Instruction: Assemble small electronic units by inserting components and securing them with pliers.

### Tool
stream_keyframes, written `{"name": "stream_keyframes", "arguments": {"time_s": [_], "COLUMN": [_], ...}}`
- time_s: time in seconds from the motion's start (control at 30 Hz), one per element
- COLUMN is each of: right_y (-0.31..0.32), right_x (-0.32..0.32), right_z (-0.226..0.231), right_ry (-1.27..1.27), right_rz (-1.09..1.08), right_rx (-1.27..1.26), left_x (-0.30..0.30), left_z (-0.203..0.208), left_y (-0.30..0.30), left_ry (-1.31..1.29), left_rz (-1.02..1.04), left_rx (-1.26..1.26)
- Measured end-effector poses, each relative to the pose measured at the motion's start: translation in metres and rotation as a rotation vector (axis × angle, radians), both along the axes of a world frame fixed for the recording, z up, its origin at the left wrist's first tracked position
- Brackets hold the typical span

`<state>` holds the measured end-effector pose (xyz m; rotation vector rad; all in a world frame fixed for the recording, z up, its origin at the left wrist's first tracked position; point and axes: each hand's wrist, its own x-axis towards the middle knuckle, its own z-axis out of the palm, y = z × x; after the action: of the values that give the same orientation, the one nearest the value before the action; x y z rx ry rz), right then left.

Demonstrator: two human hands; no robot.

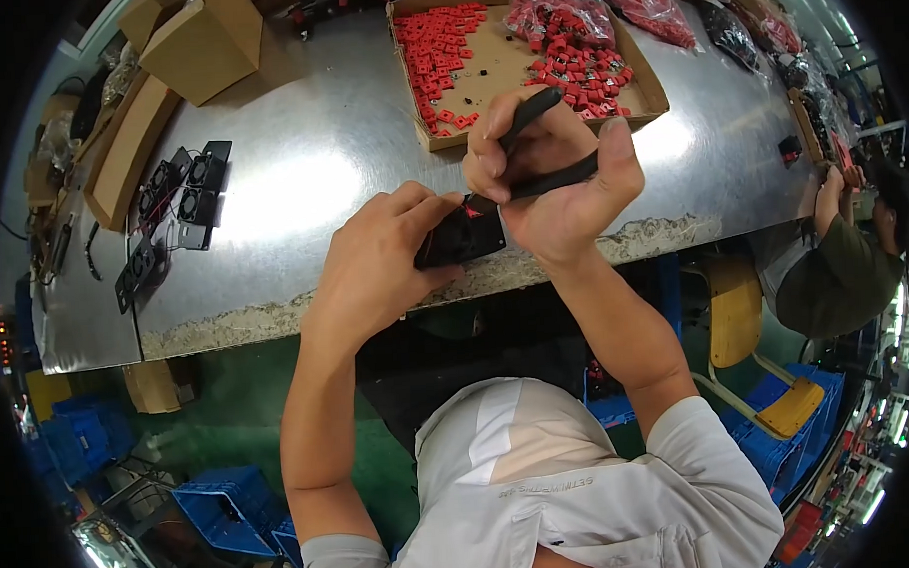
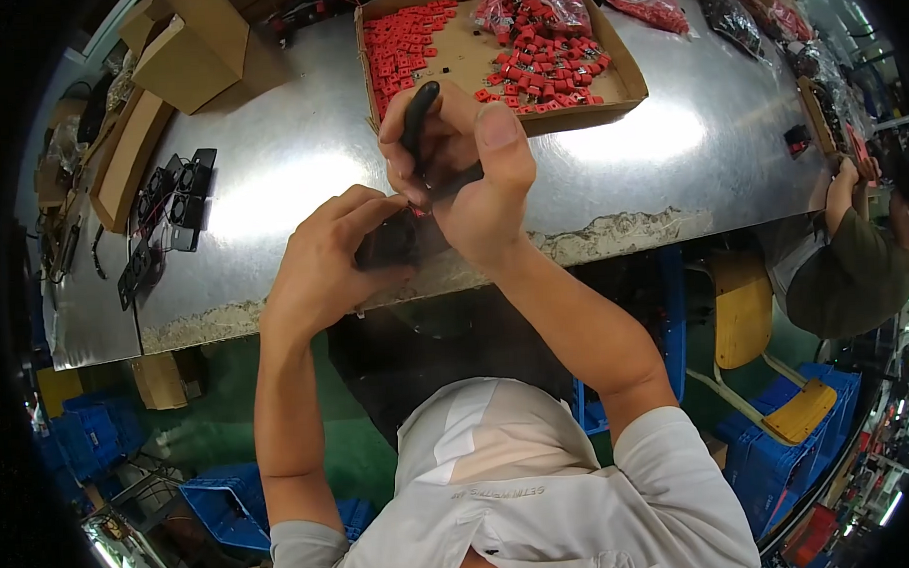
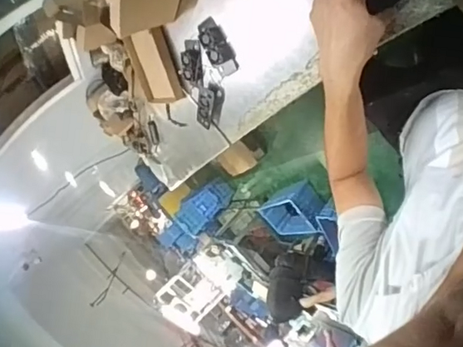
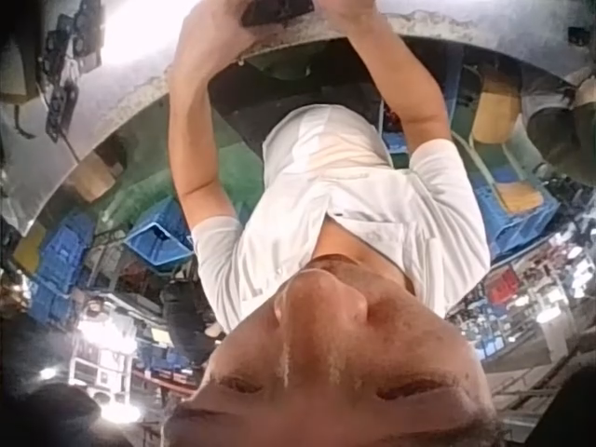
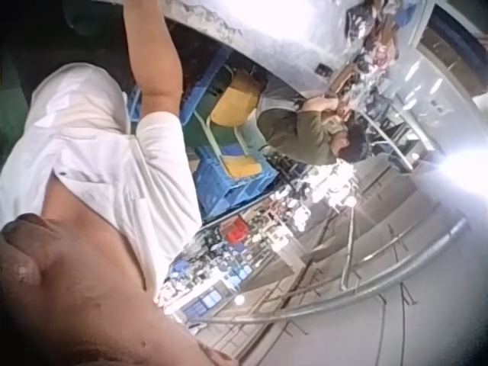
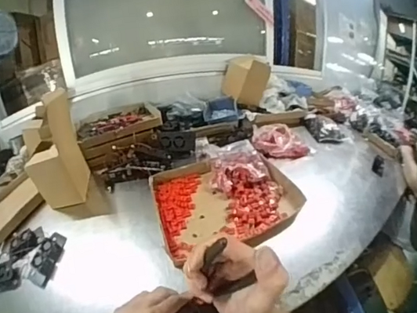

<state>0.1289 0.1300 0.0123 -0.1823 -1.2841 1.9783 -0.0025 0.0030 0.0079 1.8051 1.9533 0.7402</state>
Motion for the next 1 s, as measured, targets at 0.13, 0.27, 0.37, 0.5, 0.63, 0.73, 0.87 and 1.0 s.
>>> {"name": "stream_keyframes", "arguments": {"time_s": [0.13,0.27,0.37,0.5,0.63,0.73,0.87,1.0], "right_y": [0.003,0.0,-0.001,-0.002,0.008,0.0,0.002,-0.003], "right_x": [0.0,-0.002,-0.003,-0.003,0.007,0.007,0.008,0.012], "right_z": [-0.006,0.0,0.003,0.006,0.007,-0.003,-0.004,-0.008], "right_ry": [0.066,-0.061,-0.085,-0.103,0.062,-0.019,0.075,0.21], "right_rz": [0.032,-0.015,-0.043,-0.062,-0.006,-0.079,-0.063,-0.067], "right_rx": [-0.07,0.05,0.06,0.047,0.049,0.058,0.064,0.011], "left_x": [0.002,0.001,0.001,0.002,0.001,0.002,0.002,0.002], "left_z": [0.003,0.002,0.0,0.001,0.003,0.006,0.005,0.005], "left_y": [0.003,0.001,0.001,0.003,0.001,0.003,0.002,0.002], "left_ry": [-0.025,0.0,0.015,-0.002,-0.015,0.013,0.005,-0.01], "left_rz": [0.005,0.011,0.007,0.01,0.0,0.0,0.005,0.003], "left_rx": [-0.042,-0.05,-0.028,-0.051,-0.035,-0.04,-0.044,-0.042]}}
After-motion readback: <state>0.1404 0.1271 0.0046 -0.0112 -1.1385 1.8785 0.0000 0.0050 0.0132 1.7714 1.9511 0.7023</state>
